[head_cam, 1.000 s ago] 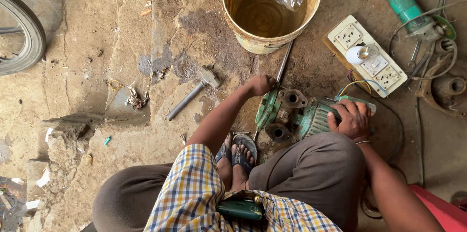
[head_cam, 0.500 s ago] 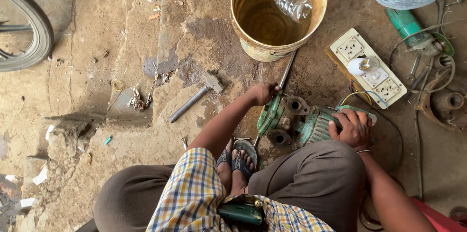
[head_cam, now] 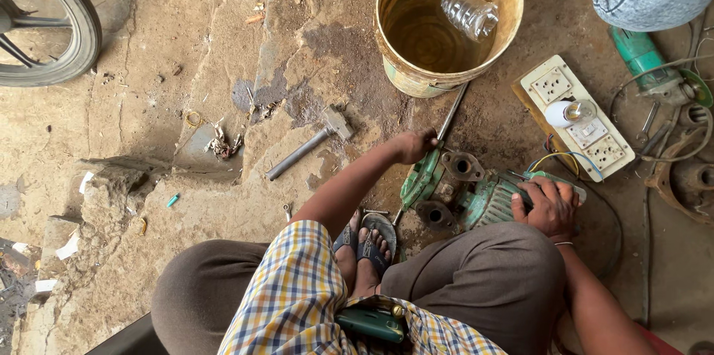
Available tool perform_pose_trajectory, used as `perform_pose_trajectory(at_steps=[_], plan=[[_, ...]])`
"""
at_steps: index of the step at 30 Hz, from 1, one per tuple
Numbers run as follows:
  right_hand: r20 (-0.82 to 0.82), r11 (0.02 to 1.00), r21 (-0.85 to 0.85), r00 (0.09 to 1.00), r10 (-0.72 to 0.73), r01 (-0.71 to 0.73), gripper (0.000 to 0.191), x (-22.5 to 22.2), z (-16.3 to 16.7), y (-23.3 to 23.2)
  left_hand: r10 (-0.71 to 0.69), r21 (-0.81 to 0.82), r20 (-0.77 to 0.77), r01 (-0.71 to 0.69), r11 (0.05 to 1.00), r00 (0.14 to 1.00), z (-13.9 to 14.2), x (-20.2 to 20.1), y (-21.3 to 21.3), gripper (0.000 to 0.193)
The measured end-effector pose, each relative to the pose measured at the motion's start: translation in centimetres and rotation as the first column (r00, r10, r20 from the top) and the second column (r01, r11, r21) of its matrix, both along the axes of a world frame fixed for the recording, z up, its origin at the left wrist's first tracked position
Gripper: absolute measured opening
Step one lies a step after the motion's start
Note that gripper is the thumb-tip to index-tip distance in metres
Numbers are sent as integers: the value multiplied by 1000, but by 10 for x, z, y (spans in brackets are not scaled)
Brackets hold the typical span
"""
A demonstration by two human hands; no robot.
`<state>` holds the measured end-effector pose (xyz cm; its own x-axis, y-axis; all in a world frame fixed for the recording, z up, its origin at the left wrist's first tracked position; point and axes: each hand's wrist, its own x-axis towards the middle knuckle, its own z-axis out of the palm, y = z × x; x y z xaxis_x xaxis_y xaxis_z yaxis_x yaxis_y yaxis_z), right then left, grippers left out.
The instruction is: The person sits on a chair working on a green water pump on the ground. They use a spanner on the pump bolts, tap the pump with a hammer, remove the round pump cover plate, then hold the plate in one hand and grind its surface with an angle grinder.
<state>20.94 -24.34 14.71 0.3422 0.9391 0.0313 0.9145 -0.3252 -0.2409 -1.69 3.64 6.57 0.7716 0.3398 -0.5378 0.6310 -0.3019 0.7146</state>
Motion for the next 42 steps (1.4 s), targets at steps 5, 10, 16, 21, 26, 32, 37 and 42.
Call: perform_pose_trajectory(at_steps=[5, 10, 16, 21, 26, 32, 37, 42], plan=[[-3, 1000, 4, 1000, 7, -7, 31, 1, -1, 0, -16, 13, -109, 17, 1000, 994, -11, 8, 0, 67], [-6, 1000, -3, 1000, -3, 3, 31, 1, -2, 0, -38, -23, -207, 34, 999, 978, -20, 19, 11, 73], [-21, 1000, -20, 1000, -7, 7, 34, 1, -4, -1, 30, -132, 5, -29, 991, 1000, -12, 5, 3, 63], [-14, 1000, -6, 1000, -6, 6, 35, 0, -4, 0, 7, -12, -127, -9, 1000, 992, -4, 11, 3, 68], [26, 999, -34, 1000, -4, 5, 32, 1, -3, 0, -18, 40, -225, 27, 999, 974, -12, 14, 15, 74], [64, 1000, -9, 998, 8, -8, 31, 5, -6, -4, -1, 5, -161, 1, 1000, 987, -12, 20, 9, 67], [77, 999, 10, 996, 34, -35, 27, 16, -16, -8, 61, -15, -113, -63, 998, 992, 7, 28, 1, 61], [65, 989, 107, 993, 94, -101, 26, 21, -19, -11, 120, -23, -80, -122, 992, 990, 29, 27, 3, 56]])
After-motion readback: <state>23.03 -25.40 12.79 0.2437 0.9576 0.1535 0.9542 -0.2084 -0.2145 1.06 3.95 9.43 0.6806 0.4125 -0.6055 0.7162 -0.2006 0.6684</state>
